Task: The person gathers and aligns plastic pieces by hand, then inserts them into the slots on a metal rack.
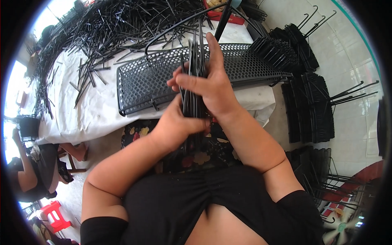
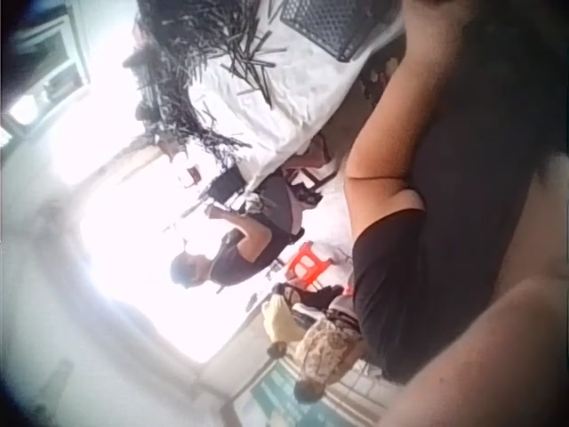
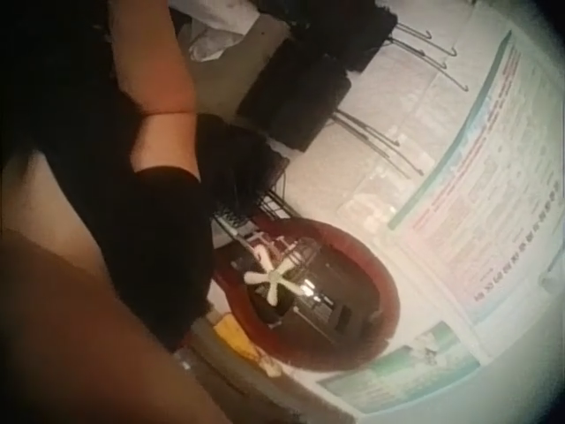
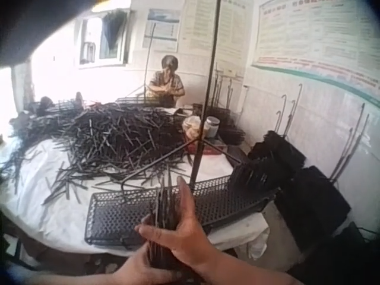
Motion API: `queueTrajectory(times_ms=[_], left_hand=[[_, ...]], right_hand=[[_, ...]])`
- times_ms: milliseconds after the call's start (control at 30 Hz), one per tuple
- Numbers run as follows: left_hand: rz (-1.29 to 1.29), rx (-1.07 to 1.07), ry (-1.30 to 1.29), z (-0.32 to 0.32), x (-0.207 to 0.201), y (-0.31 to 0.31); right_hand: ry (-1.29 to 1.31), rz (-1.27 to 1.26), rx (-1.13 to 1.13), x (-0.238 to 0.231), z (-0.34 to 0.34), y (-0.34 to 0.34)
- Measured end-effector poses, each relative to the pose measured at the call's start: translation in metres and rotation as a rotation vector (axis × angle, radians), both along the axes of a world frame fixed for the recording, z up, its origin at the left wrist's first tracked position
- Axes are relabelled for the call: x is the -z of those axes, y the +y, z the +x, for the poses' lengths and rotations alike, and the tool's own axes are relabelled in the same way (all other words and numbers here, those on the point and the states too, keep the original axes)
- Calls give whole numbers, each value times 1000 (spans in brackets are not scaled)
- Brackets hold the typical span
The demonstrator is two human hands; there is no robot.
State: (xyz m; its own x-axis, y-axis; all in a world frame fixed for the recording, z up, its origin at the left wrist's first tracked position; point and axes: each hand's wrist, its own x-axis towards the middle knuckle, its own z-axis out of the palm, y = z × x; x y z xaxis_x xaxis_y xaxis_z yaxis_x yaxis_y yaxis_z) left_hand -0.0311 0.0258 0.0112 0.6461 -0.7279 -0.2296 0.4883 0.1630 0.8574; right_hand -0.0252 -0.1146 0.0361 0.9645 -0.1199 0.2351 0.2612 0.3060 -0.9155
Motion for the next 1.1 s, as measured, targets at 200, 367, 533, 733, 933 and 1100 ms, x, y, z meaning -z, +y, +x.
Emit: queueTrajectory(times_ms=[200, 367, 533, 733, 933, 1100], left_hand=[[87, 266, 76, 3, 14, 27], [127, 137, -167, 14, 12, 5], [10, 62, -3, 26, -2, -9], [-188, 270, 263, 23, 25, 2], [-244, 254, 529, 21, 20, 7], [-295, 313, 440, 19, 38, 9]], right_hand=[[186, 116, -32, 27, -28, 6], [159, -106, 98, 40, -16, 9], [85, -48, 2, 6, 13, -11], [11, 9, -63, 13, 26, -22], [-26, -179, -80, 36, 6, -12], [-59, -145, -8, 19, 10, -13]])
